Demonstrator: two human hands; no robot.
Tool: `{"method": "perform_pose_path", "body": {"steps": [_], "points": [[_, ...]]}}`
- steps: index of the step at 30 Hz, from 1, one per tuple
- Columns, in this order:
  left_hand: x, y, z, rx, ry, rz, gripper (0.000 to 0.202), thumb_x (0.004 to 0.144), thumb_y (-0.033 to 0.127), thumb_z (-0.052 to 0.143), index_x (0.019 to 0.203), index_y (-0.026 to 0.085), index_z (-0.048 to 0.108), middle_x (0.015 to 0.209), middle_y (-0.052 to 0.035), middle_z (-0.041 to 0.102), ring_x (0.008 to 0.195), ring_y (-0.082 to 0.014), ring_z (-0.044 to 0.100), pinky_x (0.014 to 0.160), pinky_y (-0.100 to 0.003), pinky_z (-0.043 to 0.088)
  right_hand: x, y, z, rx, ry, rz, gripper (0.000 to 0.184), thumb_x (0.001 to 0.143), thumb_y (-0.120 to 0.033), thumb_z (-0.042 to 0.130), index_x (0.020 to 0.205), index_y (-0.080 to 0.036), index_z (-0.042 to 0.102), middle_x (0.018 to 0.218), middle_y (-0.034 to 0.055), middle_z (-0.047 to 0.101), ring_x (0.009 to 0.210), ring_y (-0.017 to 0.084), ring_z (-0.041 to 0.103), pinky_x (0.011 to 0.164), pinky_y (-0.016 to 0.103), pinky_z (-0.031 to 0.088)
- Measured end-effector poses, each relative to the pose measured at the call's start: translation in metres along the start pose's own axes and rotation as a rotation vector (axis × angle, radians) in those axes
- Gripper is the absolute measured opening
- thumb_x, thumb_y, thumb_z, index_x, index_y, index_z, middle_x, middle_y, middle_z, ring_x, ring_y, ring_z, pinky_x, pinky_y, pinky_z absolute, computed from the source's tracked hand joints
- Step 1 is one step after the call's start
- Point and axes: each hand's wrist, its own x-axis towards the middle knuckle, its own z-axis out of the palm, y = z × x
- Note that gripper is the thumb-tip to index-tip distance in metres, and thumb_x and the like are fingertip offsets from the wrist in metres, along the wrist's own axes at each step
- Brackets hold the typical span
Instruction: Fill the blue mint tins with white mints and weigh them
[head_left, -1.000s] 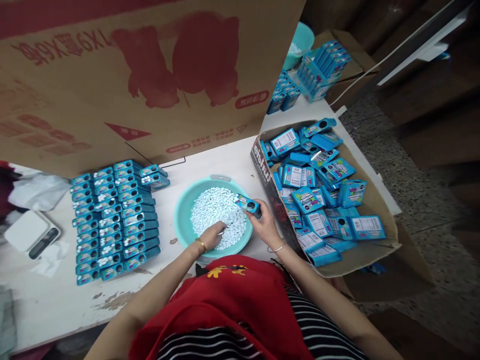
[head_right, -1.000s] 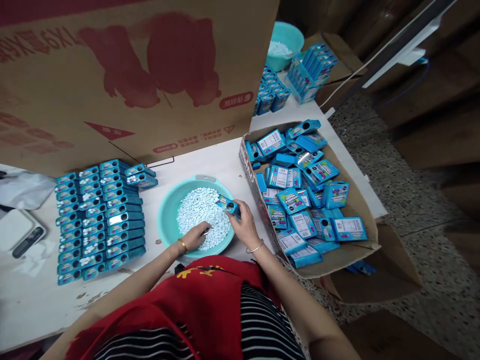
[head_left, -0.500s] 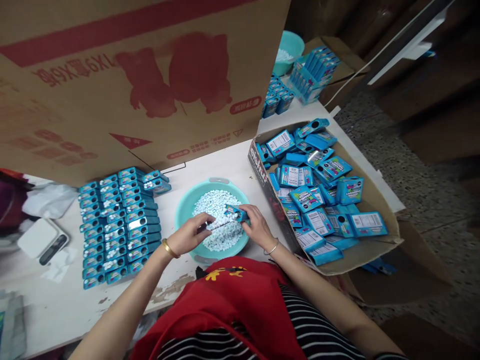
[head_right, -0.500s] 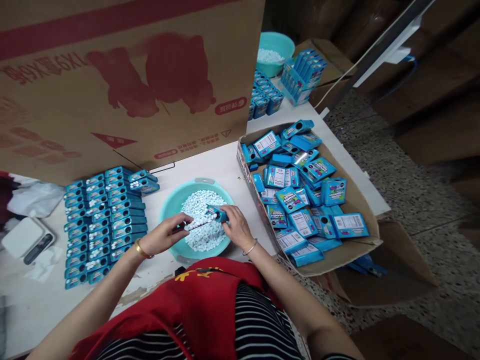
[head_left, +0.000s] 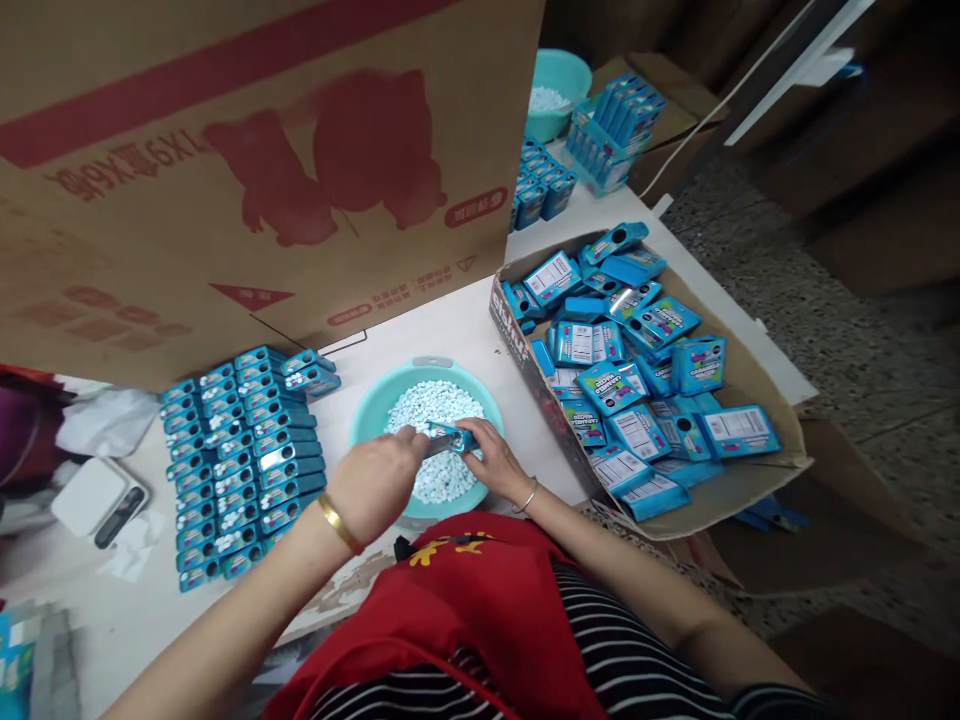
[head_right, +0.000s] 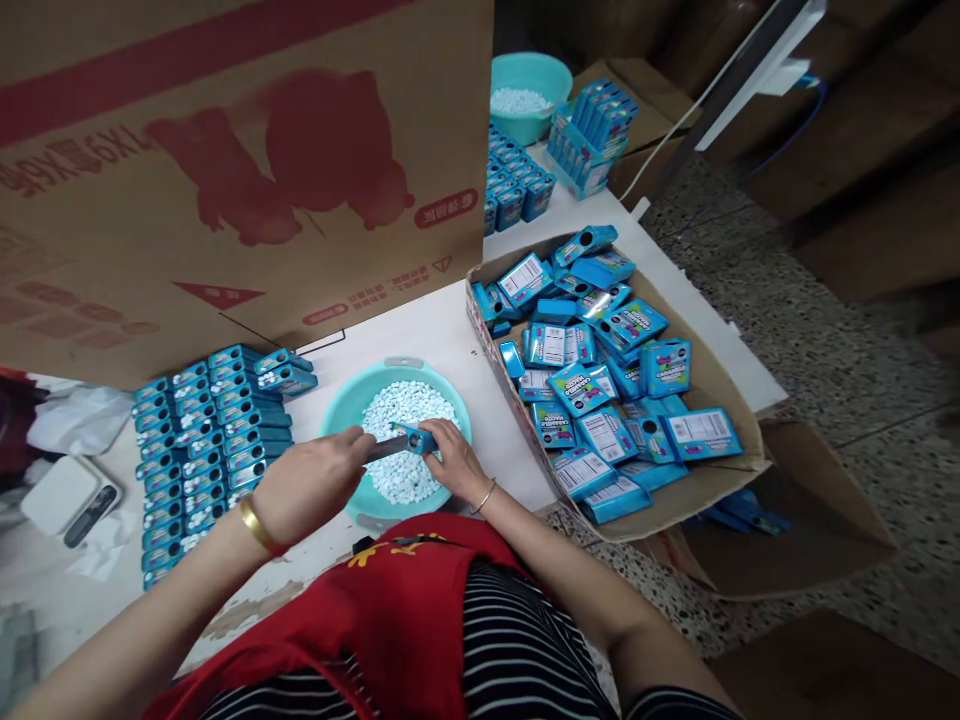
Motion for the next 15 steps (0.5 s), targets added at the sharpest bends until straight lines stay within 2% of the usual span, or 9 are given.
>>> {"method": "perform_pose_path", "body": {"steps": [2, 5, 7, 9, 12, 13, 15], "points": [[0.003, -0.018, 0.01, -0.093, 0.115, 0.057, 0.018, 0.091, 0.024, 0.049, 0.108, 0.018, 0.052, 0.109, -0.0084, 0.058, 0.087, -0.0206, 0.064, 0.068, -0.031, 0.052, 0.002, -0.001, 0.001, 0.051, -0.001, 0.005, 0.046, 0.078, -0.01, 0.051, 0.122, -0.022, 0.05, 0.116, 0.0105, 0.06, 0.113, 0.025, 0.055, 0.1, 0.046, 0.044], [0.018, -0.039, 0.037, -0.191, 0.274, 0.184, 0.041, 0.088, 0.037, 0.055, 0.124, 0.02, 0.043, 0.125, -0.0105, 0.051, 0.094, -0.0211, 0.063, 0.072, -0.031, 0.052, 0.007, -0.009, 0.003, 0.113, -0.033, -0.006, 0.045, 0.08, -0.016, 0.057, 0.124, -0.022, 0.05, 0.117, 0.0102, 0.059, 0.114, 0.024, 0.055, 0.1, 0.043, 0.045], [0.031, -0.043, 0.053, -0.201, 0.293, 0.232, 0.042, 0.089, 0.035, 0.053, 0.127, 0.021, 0.041, 0.123, -0.0105, 0.053, 0.093, -0.0215, 0.063, 0.07, -0.032, 0.052, 0.013, -0.015, 0.004, 0.132, -0.063, -0.021, 0.044, 0.082, -0.019, 0.059, 0.125, -0.022, 0.05, 0.119, 0.0103, 0.058, 0.117, 0.024, 0.054, 0.101, 0.041, 0.044], [0.038, -0.042, 0.061, -0.21, 0.277, 0.25, 0.028, 0.091, 0.032, 0.048, 0.117, 0.02, 0.047, 0.112, -0.0082, 0.056, 0.085, -0.0196, 0.063, 0.066, -0.03, 0.051, 0.019, -0.022, 0.0, 0.132, -0.091, -0.045, 0.045, 0.084, -0.023, 0.06, 0.128, -0.021, 0.049, 0.124, 0.0111, 0.056, 0.12, 0.023, 0.052, 0.103, 0.04, 0.043], [0.037, -0.044, 0.06, -0.239, 0.3, 0.221, 0.017, 0.092, 0.032, 0.046, 0.103, 0.02, 0.05, 0.102, -0.0053, 0.057, 0.078, -0.0169, 0.062, 0.064, -0.028, 0.049, 0.025, -0.024, -0.027, 0.063, -0.061, -0.057, 0.056, 0.084, -0.031, 0.065, 0.135, -0.023, 0.043, 0.133, 0.0122, 0.051, 0.128, 0.025, 0.046, 0.108, 0.043, 0.038], [0.035, -0.047, 0.057, -0.242, 0.318, 0.185, 0.018, 0.091, 0.033, 0.047, 0.103, 0.02, 0.05, 0.102, -0.0049, 0.056, 0.078, -0.0166, 0.061, 0.064, -0.028, 0.048, 0.025, -0.02, -0.042, 0.011, 0.016, -0.023, 0.059, 0.083, -0.034, 0.066, 0.137, -0.025, 0.042, 0.135, 0.0119, 0.05, 0.128, 0.026, 0.045, 0.109, 0.044, 0.037], [0.03, -0.061, 0.053, -0.234, 0.351, 0.078, 0.02, 0.09, 0.033, 0.05, 0.105, 0.021, 0.049, 0.103, -0.0047, 0.056, 0.08, -0.0169, 0.061, 0.065, -0.028, 0.048, 0.025, -0.002, -0.081, -0.163, 0.245, 0.096, 0.054, 0.085, -0.039, 0.062, 0.134, -0.026, 0.045, 0.133, 0.0118, 0.051, 0.126, 0.027, 0.045, 0.109, 0.049, 0.034]]}}
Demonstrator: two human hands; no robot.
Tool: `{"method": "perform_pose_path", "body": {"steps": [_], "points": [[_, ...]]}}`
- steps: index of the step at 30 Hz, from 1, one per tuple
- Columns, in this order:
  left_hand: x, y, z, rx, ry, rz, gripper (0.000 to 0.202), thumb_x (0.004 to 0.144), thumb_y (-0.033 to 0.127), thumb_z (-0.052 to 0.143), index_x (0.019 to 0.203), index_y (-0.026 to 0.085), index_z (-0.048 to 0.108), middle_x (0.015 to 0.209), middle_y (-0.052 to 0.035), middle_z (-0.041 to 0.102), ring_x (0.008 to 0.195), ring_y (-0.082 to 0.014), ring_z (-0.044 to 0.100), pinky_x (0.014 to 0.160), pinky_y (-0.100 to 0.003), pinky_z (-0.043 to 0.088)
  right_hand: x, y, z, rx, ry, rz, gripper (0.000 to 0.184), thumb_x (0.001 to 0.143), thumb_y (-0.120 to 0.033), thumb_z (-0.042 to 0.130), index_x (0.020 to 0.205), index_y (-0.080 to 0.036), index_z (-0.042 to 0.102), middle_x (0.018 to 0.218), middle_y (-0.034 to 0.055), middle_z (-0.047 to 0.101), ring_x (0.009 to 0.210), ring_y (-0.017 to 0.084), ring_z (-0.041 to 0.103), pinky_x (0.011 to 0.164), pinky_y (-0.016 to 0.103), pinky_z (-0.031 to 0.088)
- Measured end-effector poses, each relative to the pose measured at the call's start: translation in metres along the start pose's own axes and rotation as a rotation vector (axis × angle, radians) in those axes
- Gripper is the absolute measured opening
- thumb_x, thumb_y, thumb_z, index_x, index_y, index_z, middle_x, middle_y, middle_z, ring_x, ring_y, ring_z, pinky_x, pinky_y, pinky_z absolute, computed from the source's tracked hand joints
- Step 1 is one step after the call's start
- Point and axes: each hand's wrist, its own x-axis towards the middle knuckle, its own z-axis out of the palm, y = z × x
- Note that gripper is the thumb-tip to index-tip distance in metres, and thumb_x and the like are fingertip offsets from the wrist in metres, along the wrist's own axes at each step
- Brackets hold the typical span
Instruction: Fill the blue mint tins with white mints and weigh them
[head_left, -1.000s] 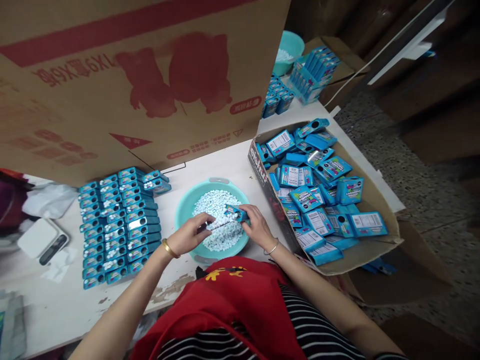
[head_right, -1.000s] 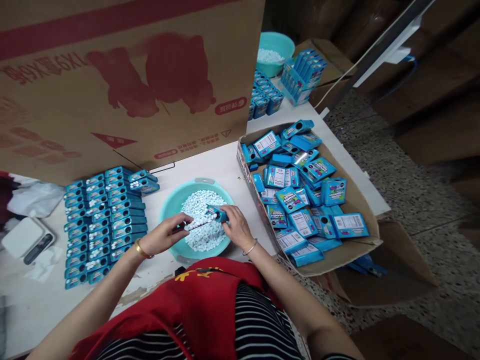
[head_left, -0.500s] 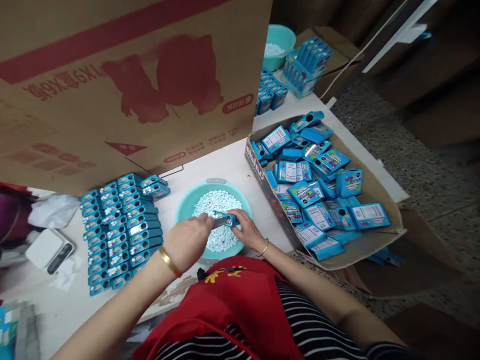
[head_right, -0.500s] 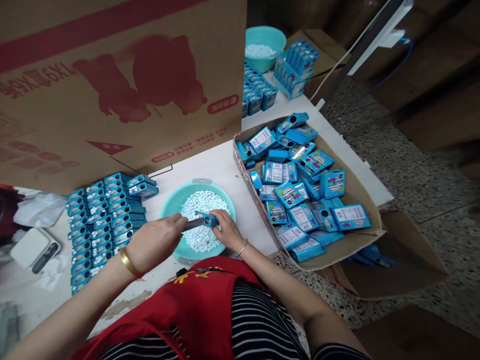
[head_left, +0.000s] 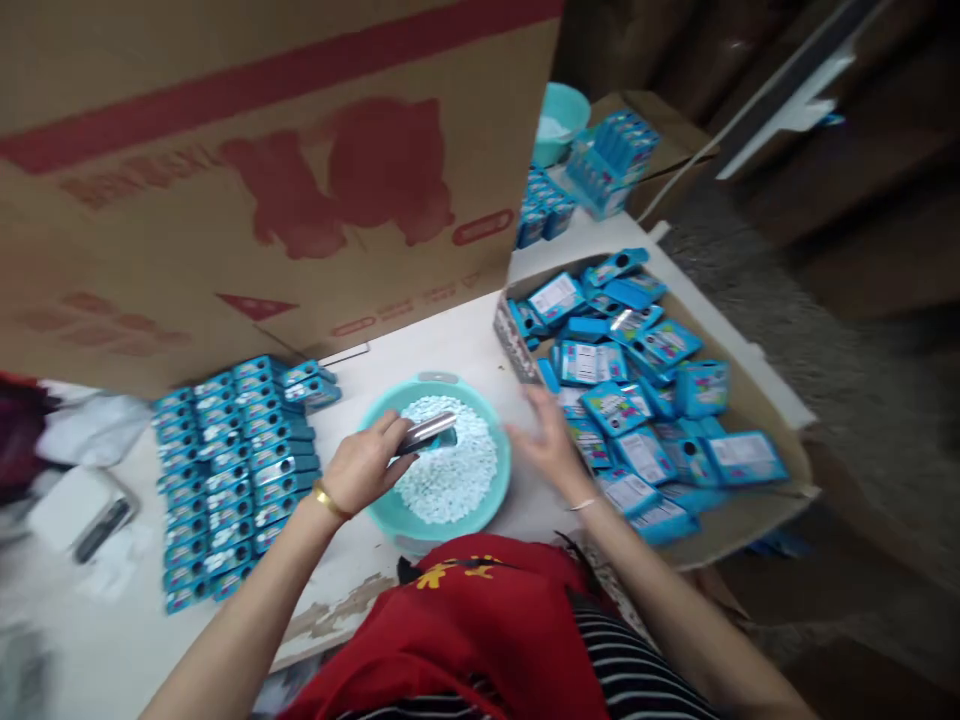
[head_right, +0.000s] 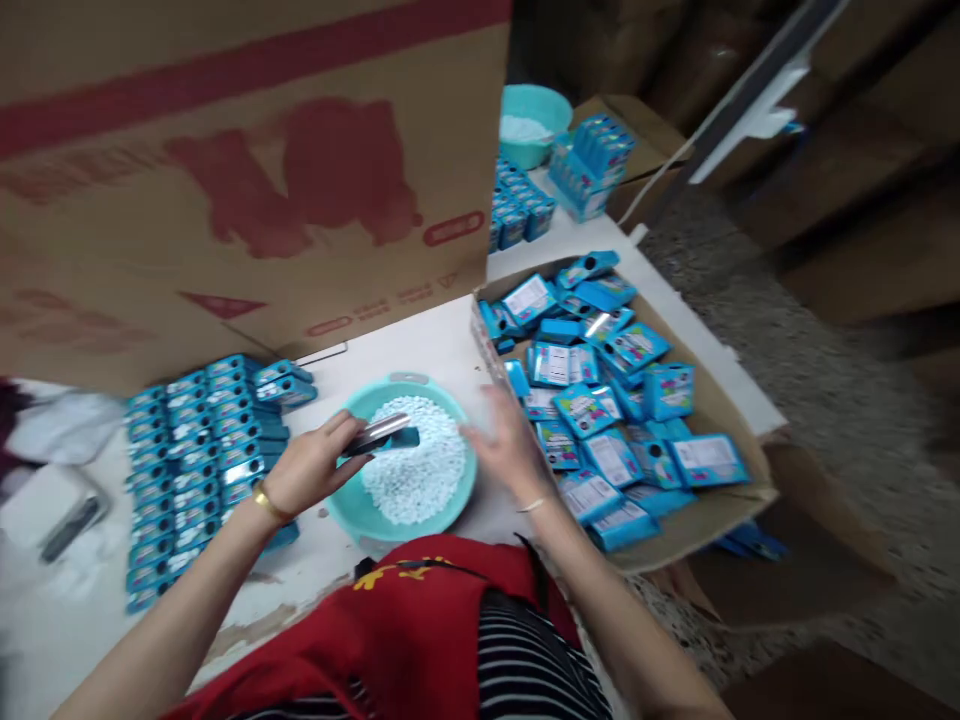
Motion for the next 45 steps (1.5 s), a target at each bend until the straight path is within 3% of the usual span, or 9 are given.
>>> {"method": "perform_pose_path", "body": {"steps": [4, 9, 13, 18, 22, 25, 30, 35, 45], "points": [[-0.004, -0.051, -0.007, 0.079, 0.102, -0.253, 0.023, 0.088, 0.033, 0.052, 0.106, 0.019, 0.051, 0.105, -0.0063, 0.055, 0.088, -0.0195, 0.061, 0.071, -0.029, 0.049, 0.01, 0.075, -0.061, -0.477, 0.261, 0.214, 0.063, 0.083, -0.053, 0.058, 0.128, -0.01, 0.051, 0.129, 0.0235, 0.049, 0.126, 0.038, 0.042, 0.105, 0.058, 0.033], [0.0, -0.135, 0.016, 0.149, 0.051, -0.546, 0.027, 0.085, 0.031, 0.054, 0.109, 0.019, 0.053, 0.112, -0.0087, 0.056, 0.094, -0.0215, 0.062, 0.078, -0.03, 0.049, -0.012, 0.133, -0.085, -0.835, -0.091, 0.497, 0.1, 0.073, -0.066, 0.06, 0.144, -0.001, 0.033, 0.129, 0.0316, 0.049, 0.12, 0.048, 0.046, 0.095, 0.06, 0.038], [0.002, -0.186, 0.039, 0.109, -0.005, -0.591, 0.028, 0.081, 0.032, 0.056, 0.104, 0.018, 0.056, 0.11, -0.0092, 0.059, 0.093, -0.0215, 0.063, 0.081, -0.029, 0.05, -0.01, 0.115, -0.077, -0.743, -0.12, 0.62, 0.1, 0.07, -0.058, 0.064, 0.146, -0.003, 0.03, 0.13, 0.0314, 0.05, 0.121, 0.048, 0.046, 0.094, 0.06, 0.038], [0.001, -0.205, 0.055, 0.012, 0.087, -0.595, 0.035, 0.079, 0.036, 0.049, 0.107, 0.015, 0.052, 0.11, -0.0131, 0.058, 0.105, -0.0282, 0.058, 0.089, -0.039, 0.05, 0.017, 0.056, -0.079, 0.061, 0.357, 0.866, 0.097, 0.063, -0.051, 0.074, 0.145, -0.02, 0.032, 0.129, 0.0142, 0.059, 0.117, 0.031, 0.057, 0.099, 0.047, 0.045], [-0.002, -0.176, 0.069, -0.082, 0.293, -0.47, 0.041, 0.087, 0.049, 0.038, 0.121, 0.026, 0.039, 0.113, -0.0039, 0.055, 0.117, -0.0262, 0.05, 0.1, -0.042, 0.045, 0.023, 0.009, -0.08, 0.982, 0.342, 0.809, 0.058, 0.075, -0.052, 0.065, 0.126, -0.029, 0.052, 0.118, 0.004, 0.066, 0.104, 0.027, 0.065, 0.086, 0.05, 0.054], [-0.004, -0.127, 0.085, -0.26, 0.2, -0.258, 0.034, 0.092, 0.043, 0.034, 0.115, 0.021, 0.046, 0.106, -0.0051, 0.061, 0.1, -0.0212, 0.058, 0.093, -0.037, 0.048, 0.019, -0.022, -0.071, 1.247, 0.214, 0.795, 0.054, 0.077, -0.055, 0.063, 0.122, -0.026, 0.056, 0.116, 0.0069, 0.068, 0.104, 0.029, 0.066, 0.084, 0.05, 0.055], [0.019, -0.066, 0.126, -0.208, -0.034, -0.25, 0.034, 0.093, 0.031, 0.036, 0.119, 0.018, 0.053, 0.112, -0.0117, 0.058, 0.101, -0.0225, 0.059, 0.088, -0.036, 0.048, 0.01, -0.051, -0.049, 1.35, 0.139, 0.858, 0.058, 0.075, -0.058, 0.064, 0.123, -0.027, 0.055, 0.116, 0.0075, 0.067, 0.115, 0.033, 0.06, 0.091, 0.058, 0.05], [0.045, -0.037, 0.166, -0.189, -0.045, -0.301, 0.044, 0.089, 0.008, 0.028, 0.13, 0.013, 0.044, 0.122, -0.0181, 0.047, 0.111, -0.0243, 0.052, 0.095, -0.04, 0.043, -0.015, -0.066, -0.04, 1.416, -0.016, 0.903, 0.053, 0.076, -0.051, 0.063, 0.123, -0.027, 0.055, 0.12, 0.0082, 0.066, 0.118, 0.033, 0.059, 0.094, 0.06, 0.046], [0.002, 0.0, 0.2, -0.452, -0.265, -0.03, 0.048, 0.076, 0.001, 0.042, 0.119, 0.02, 0.052, 0.114, -0.0086, 0.054, 0.103, -0.0186, 0.055, 0.097, -0.034, 0.044, -0.09, -0.063, -0.014, 1.401, -0.199, 1.141, 0.053, 0.071, -0.055, 0.07, 0.11, -0.02, 0.061, 0.108, 0.011, 0.07, 0.101, 0.033, 0.068, 0.092, 0.055, 0.05]]}}
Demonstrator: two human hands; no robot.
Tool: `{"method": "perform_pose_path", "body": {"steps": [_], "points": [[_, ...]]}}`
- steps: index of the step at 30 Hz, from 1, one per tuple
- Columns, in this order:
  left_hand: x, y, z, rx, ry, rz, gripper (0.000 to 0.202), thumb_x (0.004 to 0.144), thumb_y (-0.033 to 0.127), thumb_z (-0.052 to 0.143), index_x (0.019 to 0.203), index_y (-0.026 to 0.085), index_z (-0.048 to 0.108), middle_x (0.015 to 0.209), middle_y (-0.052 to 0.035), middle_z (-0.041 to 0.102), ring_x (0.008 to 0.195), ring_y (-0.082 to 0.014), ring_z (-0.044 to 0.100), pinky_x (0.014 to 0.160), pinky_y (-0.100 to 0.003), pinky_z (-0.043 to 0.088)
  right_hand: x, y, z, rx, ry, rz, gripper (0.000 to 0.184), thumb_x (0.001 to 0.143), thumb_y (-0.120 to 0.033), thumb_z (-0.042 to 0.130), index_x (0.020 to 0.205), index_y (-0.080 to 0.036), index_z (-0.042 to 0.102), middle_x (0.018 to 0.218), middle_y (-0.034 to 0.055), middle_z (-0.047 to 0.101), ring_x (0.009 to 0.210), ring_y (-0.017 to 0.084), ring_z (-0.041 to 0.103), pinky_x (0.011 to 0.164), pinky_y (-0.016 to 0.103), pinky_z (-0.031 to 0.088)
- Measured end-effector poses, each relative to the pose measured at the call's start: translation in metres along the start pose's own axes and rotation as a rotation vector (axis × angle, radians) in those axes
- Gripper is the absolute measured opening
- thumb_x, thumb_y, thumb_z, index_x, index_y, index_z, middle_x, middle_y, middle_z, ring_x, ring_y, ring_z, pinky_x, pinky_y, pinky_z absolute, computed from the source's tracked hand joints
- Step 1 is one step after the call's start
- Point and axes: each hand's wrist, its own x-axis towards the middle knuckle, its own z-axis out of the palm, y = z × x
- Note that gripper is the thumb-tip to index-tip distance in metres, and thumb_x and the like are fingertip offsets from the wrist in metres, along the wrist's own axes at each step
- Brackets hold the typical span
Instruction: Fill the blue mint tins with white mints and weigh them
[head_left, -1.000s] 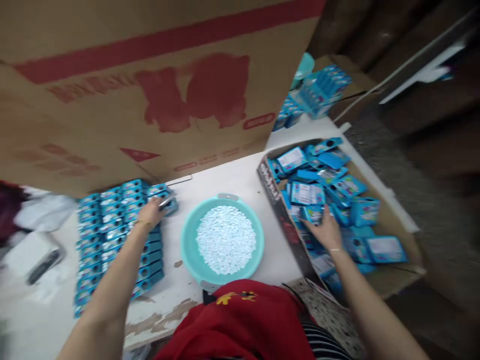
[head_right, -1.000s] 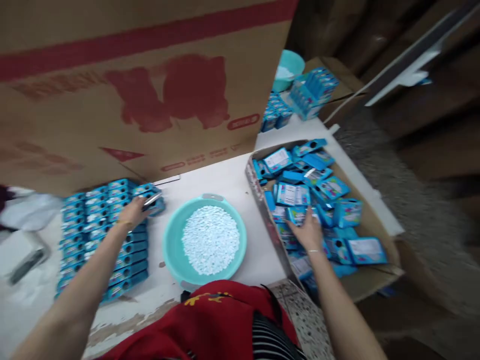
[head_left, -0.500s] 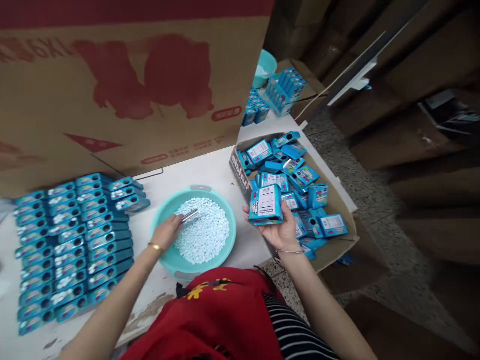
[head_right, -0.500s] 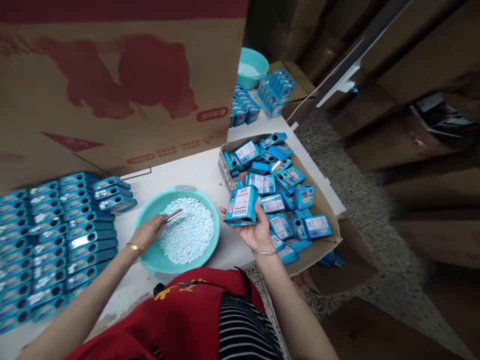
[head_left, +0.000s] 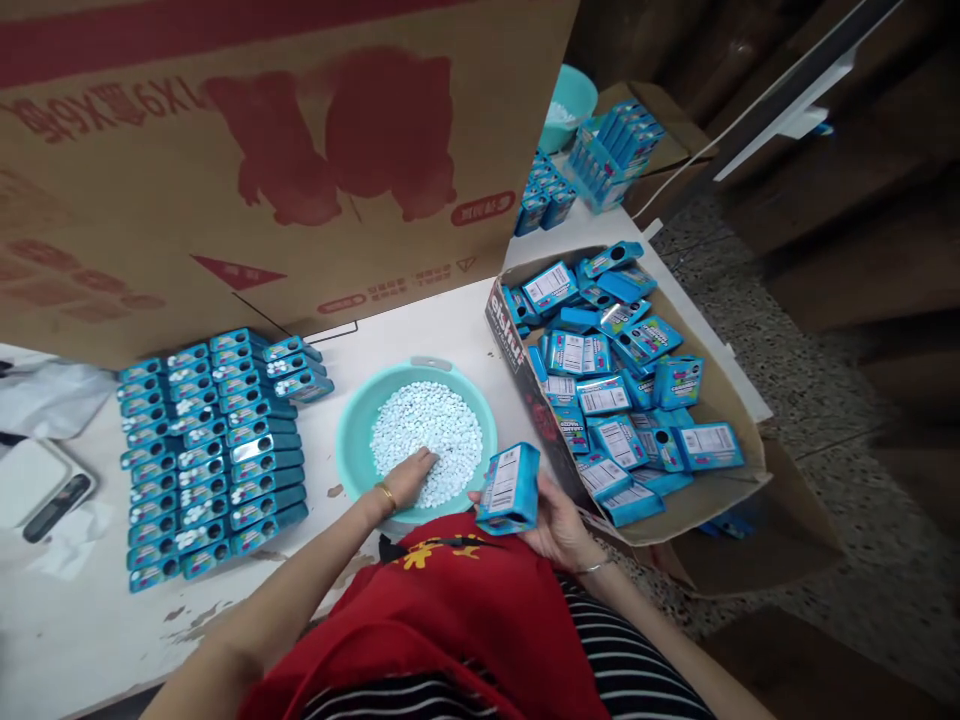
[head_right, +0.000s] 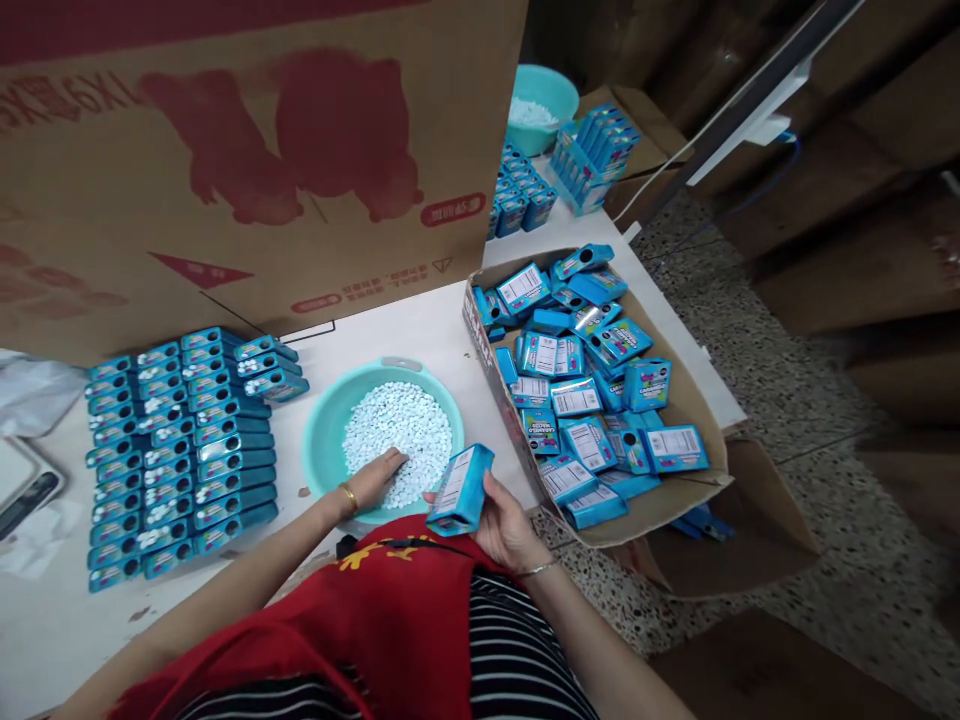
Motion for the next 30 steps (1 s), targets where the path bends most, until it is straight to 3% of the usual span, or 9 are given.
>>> {"method": "perform_pose_path", "body": {"steps": [5, 8, 11, 16, 21, 26, 30], "points": [[-0.009, 0.009, 0.0, -0.144, -0.029, 0.02, 0.04, 0.074, 0.008, 0.049, 0.113, 0.018, 0.055, 0.103, -0.0057, 0.059, 0.094, -0.0175, 0.057, 0.09, -0.034, 0.048, 0.001, -0.003, -0.01, -0.002, 0.099, 0.03, 0.039, 0.076, -0.044, 0.071, 0.106, -0.022, 0.06, 0.099, 0.005, 0.072, 0.091, 0.028, 0.071, 0.084, 0.049, 0.055], [-0.016, 0.015, -0.009, -0.214, 0.001, 0.016, 0.036, 0.08, 0.018, 0.05, 0.116, 0.017, 0.054, 0.104, -0.0055, 0.06, 0.09, -0.0166, 0.058, 0.087, -0.033, 0.049, 0.004, -0.011, -0.009, 0.071, 0.122, -0.063, 0.035, 0.075, -0.038, 0.072, 0.105, -0.024, 0.059, 0.098, 0.002, 0.072, 0.091, 0.026, 0.07, 0.08, 0.046, 0.056], [-0.029, 0.021, -0.032, -0.26, 0.044, 0.033, 0.034, 0.085, 0.026, 0.049, 0.119, 0.018, 0.053, 0.107, -0.006, 0.06, 0.093, -0.0165, 0.057, 0.088, -0.033, 0.048, 0.015, -0.017, -0.006, 0.128, 0.22, -0.19, 0.036, 0.074, -0.039, 0.073, 0.104, -0.026, 0.06, 0.094, -0.0013, 0.071, 0.085, 0.021, 0.069, 0.072, 0.038, 0.057], [-0.058, 0.046, -0.094, -0.254, 0.151, 0.127, 0.033, 0.09, 0.032, 0.047, 0.12, 0.019, 0.054, 0.104, -0.0066, 0.059, 0.09, -0.0156, 0.055, 0.083, -0.031, 0.047, 0.045, -0.022, 0.005, 0.161, 0.296, -0.25, 0.027, 0.073, -0.041, 0.074, 0.091, -0.024, 0.062, 0.081, -0.0027, 0.069, 0.074, 0.016, 0.064, 0.061, 0.028, 0.054], [-0.07, 0.086, -0.14, -0.102, 0.118, 0.174, 0.03, 0.09, 0.027, 0.046, 0.117, 0.02, 0.056, 0.103, -0.0066, 0.06, 0.088, -0.0157, 0.057, 0.081, -0.031, 0.049, 0.068, -0.015, 0.019, 0.183, 0.279, -0.185, 0.026, 0.072, -0.043, 0.074, 0.084, -0.023, 0.061, 0.074, -0.0016, 0.066, 0.067, 0.015, 0.062, 0.059, 0.027, 0.053], [-0.064, 0.116, -0.155, 0.141, 0.09, 0.103, 0.033, 0.083, 0.019, 0.047, 0.115, 0.018, 0.057, 0.104, -0.0086, 0.064, 0.095, -0.02, 0.061, 0.084, -0.034, 0.05, 0.076, -0.001, 0.026, 0.141, 0.228, -0.151, 0.029, 0.072, -0.044, 0.075, 0.084, -0.022, 0.061, 0.07, -0.0015, 0.063, 0.063, 0.015, 0.06, 0.056, 0.026, 0.052], [-0.06, 0.15, -0.162, 0.45, 0.029, -0.066, 0.039, 0.081, 0.012, 0.043, 0.119, 0.016, 0.052, 0.099, -0.0108, 0.066, 0.085, -0.0223, 0.065, 0.071, -0.033, 0.051, 0.078, 0.005, 0.028, 0.154, 0.234, -0.107, 0.029, 0.072, -0.043, 0.075, 0.084, -0.022, 0.06, 0.067, -0.002, 0.061, 0.06, 0.014, 0.059, 0.053, 0.025, 0.051]]}}
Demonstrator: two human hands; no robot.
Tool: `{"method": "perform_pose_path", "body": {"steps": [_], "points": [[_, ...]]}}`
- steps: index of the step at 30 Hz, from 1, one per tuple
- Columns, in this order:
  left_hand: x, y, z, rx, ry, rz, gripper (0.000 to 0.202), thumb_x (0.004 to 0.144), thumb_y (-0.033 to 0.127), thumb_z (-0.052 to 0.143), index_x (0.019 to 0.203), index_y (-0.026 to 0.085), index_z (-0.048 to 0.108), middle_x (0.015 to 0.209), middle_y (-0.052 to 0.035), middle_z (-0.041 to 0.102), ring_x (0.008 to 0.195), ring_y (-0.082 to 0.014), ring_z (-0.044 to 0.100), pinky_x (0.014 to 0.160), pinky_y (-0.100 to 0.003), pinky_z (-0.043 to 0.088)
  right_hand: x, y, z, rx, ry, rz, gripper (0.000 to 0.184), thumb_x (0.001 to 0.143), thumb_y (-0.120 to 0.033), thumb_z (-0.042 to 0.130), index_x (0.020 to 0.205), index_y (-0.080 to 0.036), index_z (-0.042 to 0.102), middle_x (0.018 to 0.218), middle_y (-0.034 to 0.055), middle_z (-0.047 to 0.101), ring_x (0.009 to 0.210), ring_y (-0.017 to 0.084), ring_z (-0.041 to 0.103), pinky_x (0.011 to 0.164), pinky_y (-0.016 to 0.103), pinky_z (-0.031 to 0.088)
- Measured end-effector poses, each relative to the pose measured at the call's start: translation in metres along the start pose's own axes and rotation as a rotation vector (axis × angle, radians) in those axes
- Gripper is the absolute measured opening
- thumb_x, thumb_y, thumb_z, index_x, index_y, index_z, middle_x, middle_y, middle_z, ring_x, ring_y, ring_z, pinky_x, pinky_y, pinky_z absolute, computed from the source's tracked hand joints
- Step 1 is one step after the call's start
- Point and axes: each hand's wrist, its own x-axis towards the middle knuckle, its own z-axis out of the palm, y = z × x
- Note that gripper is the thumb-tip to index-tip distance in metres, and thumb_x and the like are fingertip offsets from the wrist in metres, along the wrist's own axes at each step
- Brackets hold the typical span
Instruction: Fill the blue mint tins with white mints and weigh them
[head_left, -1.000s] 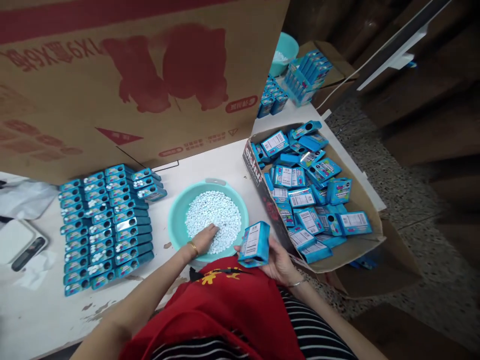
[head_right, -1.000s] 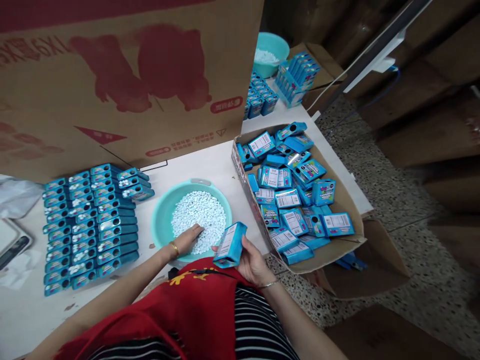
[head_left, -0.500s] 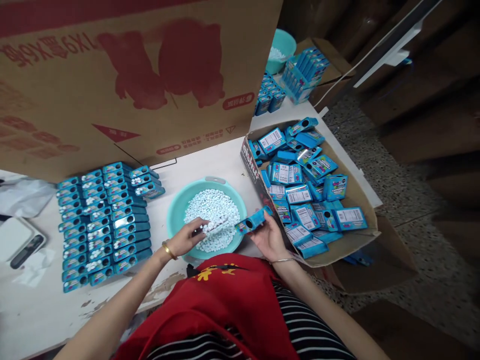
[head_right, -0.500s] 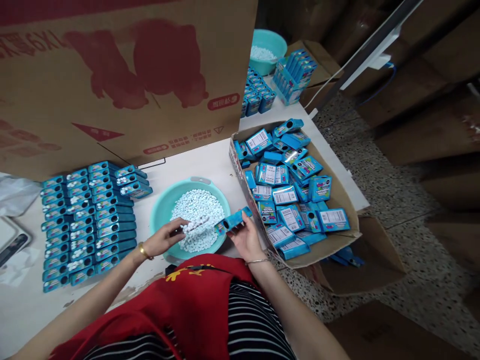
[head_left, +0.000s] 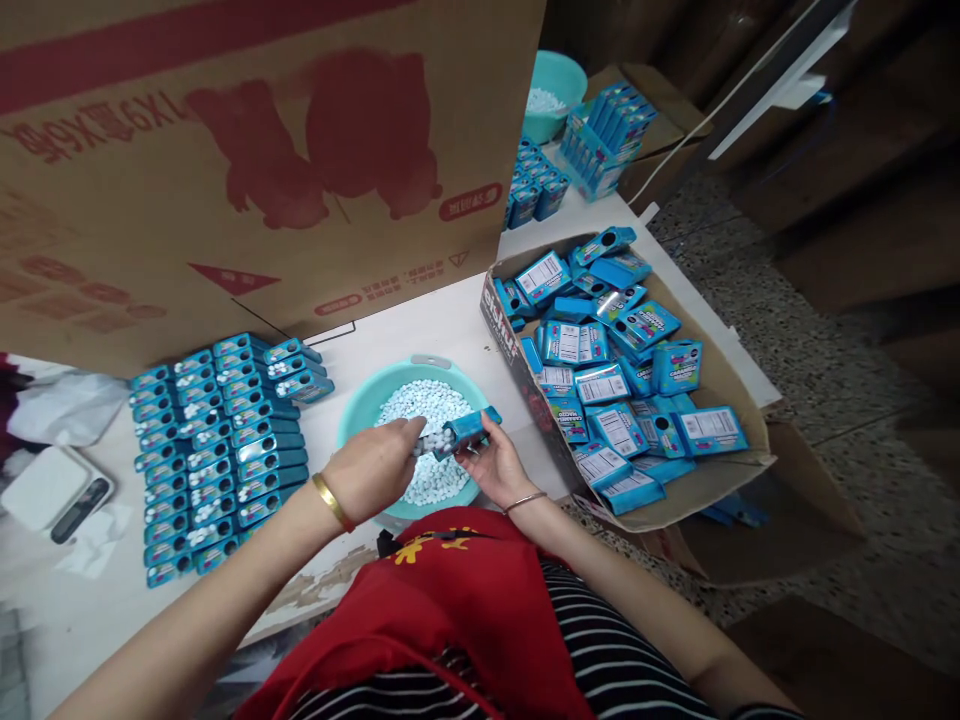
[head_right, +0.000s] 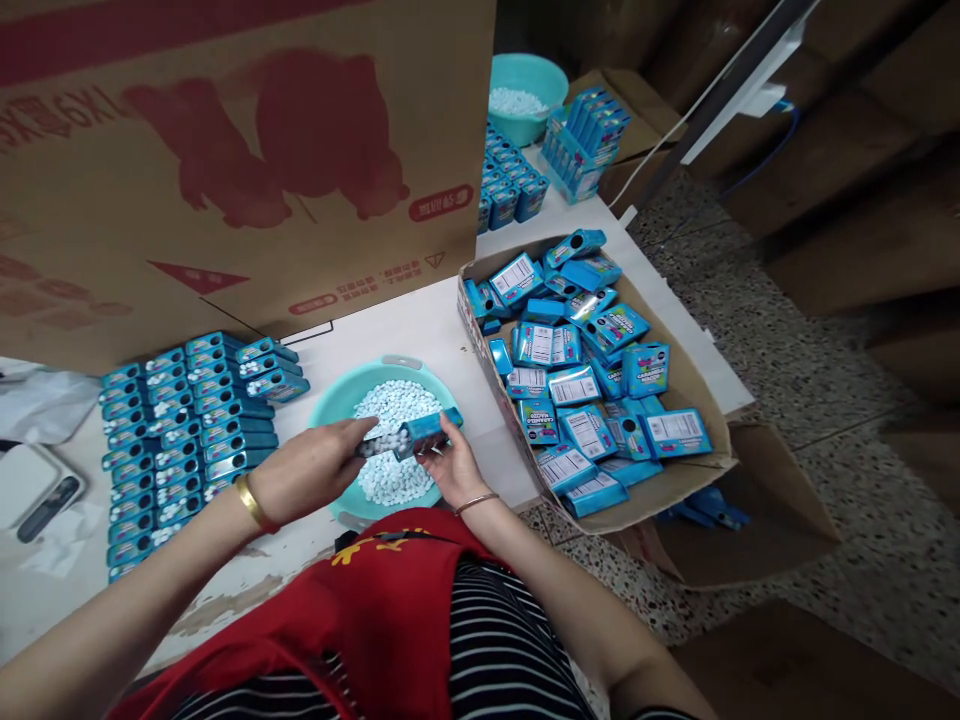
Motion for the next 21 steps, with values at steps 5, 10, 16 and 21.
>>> {"method": "perform_pose_path", "body": {"steps": [5, 10, 16, 21], "points": [[-0.005, 0.028, -0.015, 0.23, -0.047, -0.05, 0.04, 0.082, 0.0, 0.036, 0.115, 0.013, 0.053, 0.09, -0.012, 0.065, 0.075, -0.0218, 0.066, 0.06, -0.03, 0.049, 0.002, -0.001, 0.003, 0.022, 0.018, 0.008, 0.03, 0.071, -0.041, 0.076, 0.087, -0.021, 0.061, 0.068, -0.0023, 0.062, 0.06, 0.013, 0.06, 0.052, 0.024, 0.052], [-0.011, 0.014, -0.005, 0.206, -0.034, 0.007, 0.036, 0.086, 0.005, 0.036, 0.109, 0.019, 0.06, 0.094, -0.0094, 0.063, 0.08, -0.0217, 0.064, 0.062, -0.031, 0.049, 0.005, -0.003, 0.001, -0.006, 0.037, -0.003, 0.032, 0.068, -0.039, 0.078, 0.088, -0.022, 0.06, 0.071, -0.004, 0.064, 0.061, 0.012, 0.061, 0.054, 0.022, 0.052], [-0.017, -0.012, 0.01, 0.094, -0.012, 0.014, 0.036, 0.089, 0.013, 0.037, 0.117, 0.022, 0.057, 0.097, -0.0073, 0.062, 0.077, -0.0195, 0.062, 0.059, -0.029, 0.045, 0.011, 0.003, 0.001, -0.056, 0.041, -0.029, 0.033, 0.066, -0.036, 0.079, 0.089, -0.022, 0.059, 0.071, -0.0047, 0.065, 0.059, 0.012, 0.061, 0.053, 0.022, 0.052], [-0.023, -0.05, 0.033, -0.205, 0.134, -0.043, 0.018, 0.09, 0.028, 0.046, 0.103, 0.02, 0.056, 0.092, -0.0038, 0.062, 0.076, -0.0161, 0.059, 0.065, -0.028, 0.044, 0.018, 0.008, 0.006, -0.071, 0.048, 0.026, 0.029, 0.07, -0.037, 0.075, 0.09, -0.022, 0.06, 0.072, -0.0022, 0.066, 0.06, 0.014, 0.062, 0.053, 0.023, 0.053]]}}
